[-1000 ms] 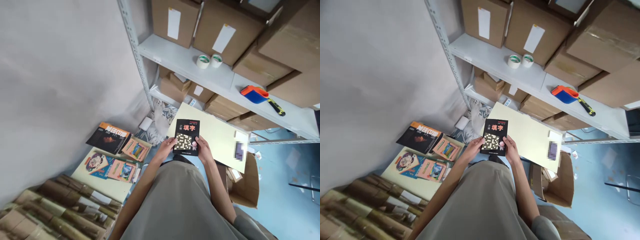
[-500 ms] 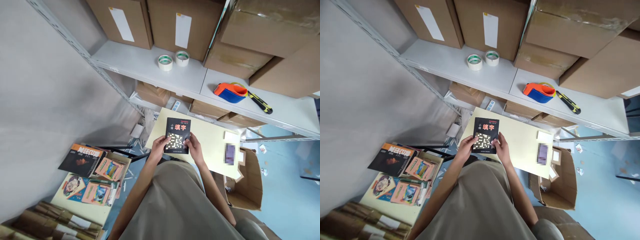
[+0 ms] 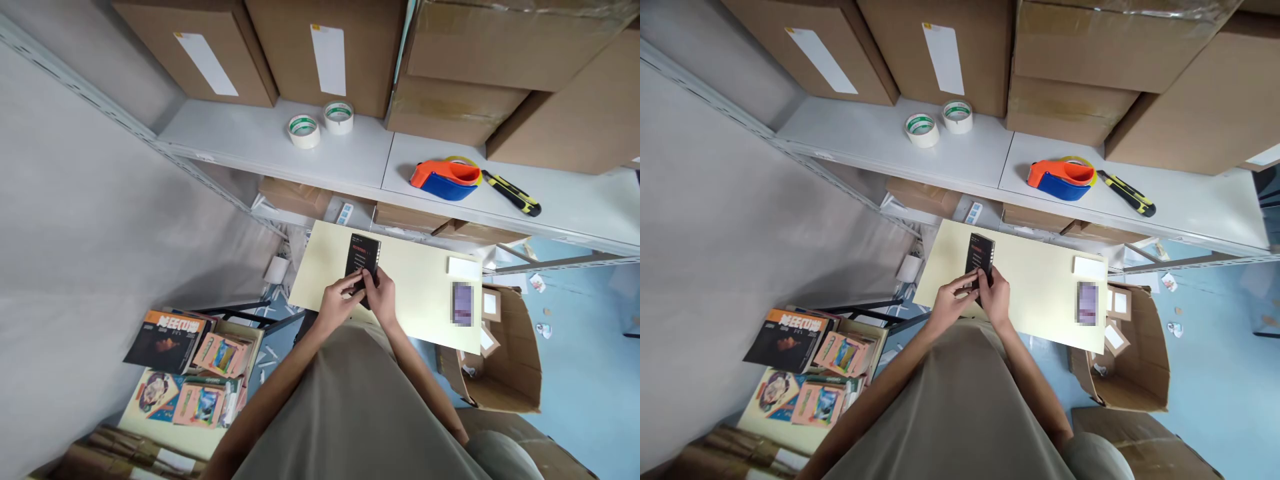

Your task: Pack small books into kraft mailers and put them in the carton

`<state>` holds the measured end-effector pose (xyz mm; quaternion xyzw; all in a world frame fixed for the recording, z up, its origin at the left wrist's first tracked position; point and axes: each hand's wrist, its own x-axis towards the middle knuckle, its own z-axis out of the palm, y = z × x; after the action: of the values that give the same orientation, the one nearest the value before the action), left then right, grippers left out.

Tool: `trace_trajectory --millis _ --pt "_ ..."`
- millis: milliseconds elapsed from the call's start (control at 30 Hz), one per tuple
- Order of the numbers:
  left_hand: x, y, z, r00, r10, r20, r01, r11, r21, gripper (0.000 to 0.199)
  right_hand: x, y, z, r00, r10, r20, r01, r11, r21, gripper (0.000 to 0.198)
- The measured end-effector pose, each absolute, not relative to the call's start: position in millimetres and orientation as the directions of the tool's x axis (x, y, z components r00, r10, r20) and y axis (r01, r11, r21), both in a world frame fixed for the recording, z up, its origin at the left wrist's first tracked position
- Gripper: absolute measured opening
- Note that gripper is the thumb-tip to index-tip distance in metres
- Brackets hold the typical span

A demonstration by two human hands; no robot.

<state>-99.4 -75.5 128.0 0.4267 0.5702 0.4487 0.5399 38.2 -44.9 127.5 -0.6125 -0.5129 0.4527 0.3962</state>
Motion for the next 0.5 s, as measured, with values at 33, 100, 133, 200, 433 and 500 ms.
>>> trace_trajectory --millis 33,100,133,200,433,500 --pt "-105 -73 128 -0.057 0.969 -0.240 -0.008 0.240 0.971 0.050 43 -41 127 0.061 0.988 -0.143 0.222 -0.153 -0.963 0.044" --pt "-119 -67 128 -0.139 0.959 -0.248 -0.032 0.246 0.969 0.054 52 -36 127 0.025 0.984 -0.174 0.061 -0.176 -0.983 0.043" --pt "-126 -64 128 -0.203 0.948 -0.247 -0.047 0.242 0.969 0.058 55 -35 128 -0.002 0.979 -0.204 -0.038 -0.204 -0.978 0.043" --pt "-140 -61 129 -0.290 0.922 -0.257 -0.101 0.237 0.966 0.068 60 -34 130 -0.058 0.962 -0.268 -0.212 -0.274 -0.938 0.045" --pt "-149 -67 137 0.049 0.882 -0.469 -0.356 0.454 0.817 0.056 66 -38 139 -0.148 0.924 -0.353 -0.367 -0.383 -0.848 0.051" --pt "-146 -70 139 0.040 0.879 -0.476 -0.372 0.455 0.809 0.048 67 -40 138 -0.161 0.923 -0.350 -0.356 -0.385 -0.851 0.052"
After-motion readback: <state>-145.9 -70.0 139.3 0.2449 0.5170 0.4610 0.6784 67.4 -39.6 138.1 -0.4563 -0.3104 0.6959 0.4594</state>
